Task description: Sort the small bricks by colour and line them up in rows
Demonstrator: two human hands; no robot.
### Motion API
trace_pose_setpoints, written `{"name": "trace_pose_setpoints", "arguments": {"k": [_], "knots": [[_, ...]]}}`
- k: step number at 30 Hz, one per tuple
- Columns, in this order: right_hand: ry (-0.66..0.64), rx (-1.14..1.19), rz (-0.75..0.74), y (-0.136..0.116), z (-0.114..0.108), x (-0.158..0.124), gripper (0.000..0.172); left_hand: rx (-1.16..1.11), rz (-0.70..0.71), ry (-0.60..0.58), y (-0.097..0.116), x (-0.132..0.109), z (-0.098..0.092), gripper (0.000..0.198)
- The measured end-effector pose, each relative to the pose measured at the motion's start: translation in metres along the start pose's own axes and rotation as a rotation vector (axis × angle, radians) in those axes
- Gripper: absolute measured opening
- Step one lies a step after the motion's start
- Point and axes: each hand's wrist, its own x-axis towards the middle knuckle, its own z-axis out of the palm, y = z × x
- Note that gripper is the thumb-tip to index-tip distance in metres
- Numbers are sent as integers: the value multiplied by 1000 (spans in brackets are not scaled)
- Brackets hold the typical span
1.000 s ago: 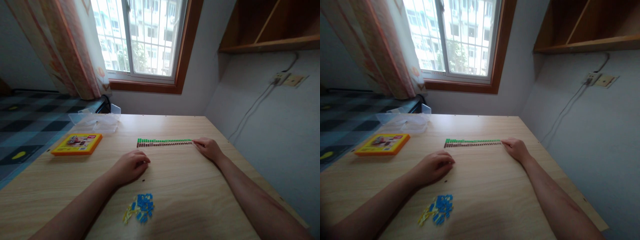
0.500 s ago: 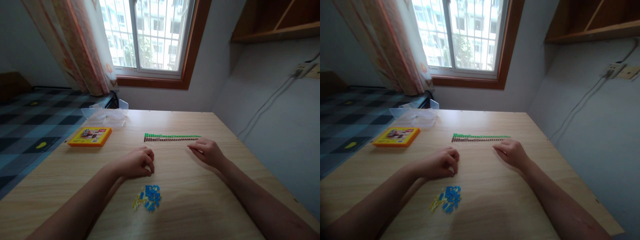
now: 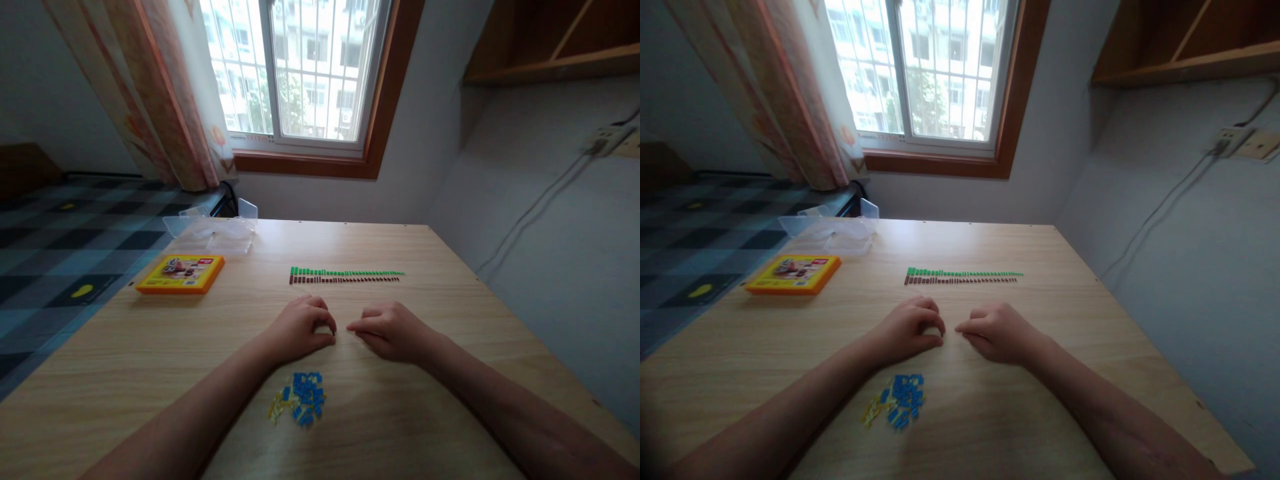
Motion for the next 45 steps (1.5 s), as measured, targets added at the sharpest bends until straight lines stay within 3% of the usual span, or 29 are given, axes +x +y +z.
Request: {"name": "trace_pose_setpoints", "arguments": {"k": [3, 9, 14, 21, 27, 37, 45], "knots": [[-58, -37, 6, -7, 2, 2, 26, -87, 18, -12, -6, -4, -7, 19], [-58, -120, 30, -15, 8, 5, 28, -185, -125, 98, -19, -7, -17, 14], [-69, -150, -1, -16, 8, 7, 36, -193, -107, 116, -19, -6, -16, 13], [-30, -115, -39, -10, 7, 5, 20, -204, -96, 113, -23, -6, -16, 18], [41, -95, 125, 22, -4, -7, 18, -222, -111, 96, -33, -9, -23, 21], [141, -186, 474, 114, -39, -50, 20, -219, -78, 93, -41, -10, -31, 26], [260, -246, 572, 132, -27, -46, 22, -245, -62, 79, -40, -10, -33, 25]]}}
